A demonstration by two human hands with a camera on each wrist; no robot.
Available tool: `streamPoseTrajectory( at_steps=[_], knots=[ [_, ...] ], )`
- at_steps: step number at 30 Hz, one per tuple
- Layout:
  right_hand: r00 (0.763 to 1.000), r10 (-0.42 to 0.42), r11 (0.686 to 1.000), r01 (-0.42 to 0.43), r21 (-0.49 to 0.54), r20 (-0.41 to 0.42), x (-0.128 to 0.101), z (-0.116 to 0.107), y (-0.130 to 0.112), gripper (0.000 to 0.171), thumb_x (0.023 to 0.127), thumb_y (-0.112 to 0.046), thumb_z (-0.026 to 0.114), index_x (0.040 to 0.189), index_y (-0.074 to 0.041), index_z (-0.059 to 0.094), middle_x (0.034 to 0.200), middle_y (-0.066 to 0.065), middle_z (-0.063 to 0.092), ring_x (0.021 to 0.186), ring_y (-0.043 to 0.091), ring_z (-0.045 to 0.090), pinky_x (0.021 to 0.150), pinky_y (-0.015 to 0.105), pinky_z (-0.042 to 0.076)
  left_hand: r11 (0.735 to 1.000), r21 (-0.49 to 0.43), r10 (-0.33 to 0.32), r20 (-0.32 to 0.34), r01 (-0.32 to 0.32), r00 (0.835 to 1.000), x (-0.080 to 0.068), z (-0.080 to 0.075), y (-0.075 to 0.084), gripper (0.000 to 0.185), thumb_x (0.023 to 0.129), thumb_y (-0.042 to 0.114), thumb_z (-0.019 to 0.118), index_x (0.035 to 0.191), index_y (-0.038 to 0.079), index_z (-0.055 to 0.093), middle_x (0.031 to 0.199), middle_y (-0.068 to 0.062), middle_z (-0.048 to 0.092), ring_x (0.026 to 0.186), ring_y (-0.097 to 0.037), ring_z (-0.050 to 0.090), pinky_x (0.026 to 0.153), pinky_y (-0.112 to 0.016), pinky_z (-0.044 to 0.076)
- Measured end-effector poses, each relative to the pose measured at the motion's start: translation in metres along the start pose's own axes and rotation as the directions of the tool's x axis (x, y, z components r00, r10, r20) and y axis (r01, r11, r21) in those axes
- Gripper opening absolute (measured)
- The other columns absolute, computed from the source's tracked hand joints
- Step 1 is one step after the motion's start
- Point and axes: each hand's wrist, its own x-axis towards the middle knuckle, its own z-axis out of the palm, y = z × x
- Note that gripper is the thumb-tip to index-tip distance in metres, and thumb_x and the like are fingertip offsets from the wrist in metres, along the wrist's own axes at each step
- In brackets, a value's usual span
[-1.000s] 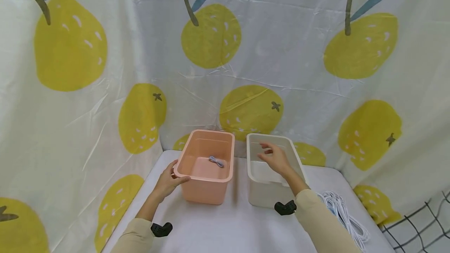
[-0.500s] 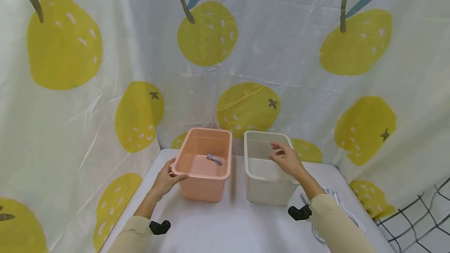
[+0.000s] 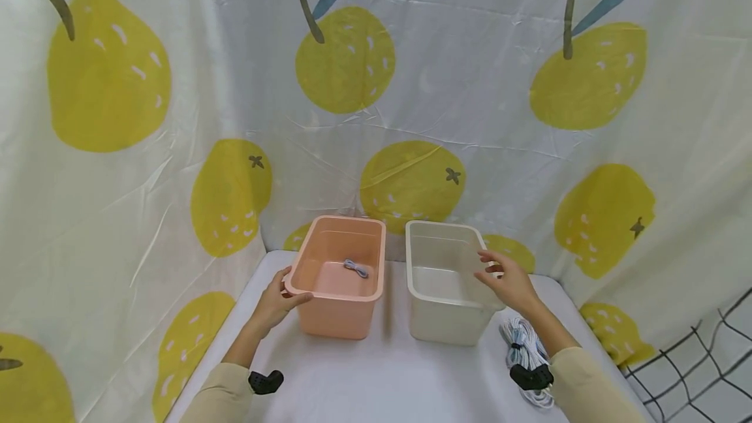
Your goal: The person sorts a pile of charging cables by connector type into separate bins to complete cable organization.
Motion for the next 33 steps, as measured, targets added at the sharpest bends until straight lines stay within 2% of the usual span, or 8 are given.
streamPoseTrajectory(
  at_steps=[7,17,23,33],
  knots=[
    [0.999,0.023,1.0,-0.023,-0.014,-0.038,-0.018,-0.016,0.008,0.05,0.096,-0.015,0.077,0.14,0.001,0.059,0.126,0.027,0.065,0.107,0.042,0.067,0.088,0.056,0.055,1.0,-0.015,-0.001,0.007,0.001,1.0,0.0,0.0,-0.003,0.101,0.087,0.036,0.086,0.161,0.004,0.025,0.142,-0.03,0.053,0.118,-0.034,0.06,0.091,-0.042,0.053],
    [0.994,0.072,0.995,-0.077,-0.061,-0.082,-0.048,-0.032,0.035,0.05,0.099,-0.02,0.073,0.141,0.002,0.058,0.125,0.025,0.065,0.105,0.042,0.067,0.078,0.029,0.058,1.0,-0.02,-0.001,0.009,0.001,1.0,-0.001,0.002,-0.003,0.102,0.087,0.037,0.086,0.161,0.004,0.024,0.142,-0.03,0.053,0.12,-0.036,0.06,0.094,-0.046,0.053],
    [0.991,0.105,0.993,-0.11,-0.049,-0.088,-0.062,-0.039,0.048,0.05,0.099,-0.021,0.074,0.141,0.002,0.058,0.126,0.026,0.063,0.106,0.045,0.065,0.068,0.025,0.056,1.0,-0.015,-0.007,0.011,0.007,1.0,-0.001,0.003,-0.004,0.105,0.086,0.04,0.086,0.162,0.004,0.023,0.143,-0.03,0.051,0.123,-0.037,0.059,0.097,-0.049,0.053],
    [0.976,0.205,0.977,-0.208,-0.044,-0.071,-0.087,-0.043,0.065,0.05,0.099,-0.023,0.073,0.138,0.005,0.058,0.124,0.028,0.063,0.107,0.045,0.064,0.07,0.022,0.055,1.0,-0.031,-0.005,0.014,0.005,1.0,-0.002,0.002,-0.002,0.102,0.088,0.037,0.085,0.161,0.003,0.024,0.143,-0.031,0.051,0.123,-0.037,0.059,0.097,-0.049,0.053]
  ],
)
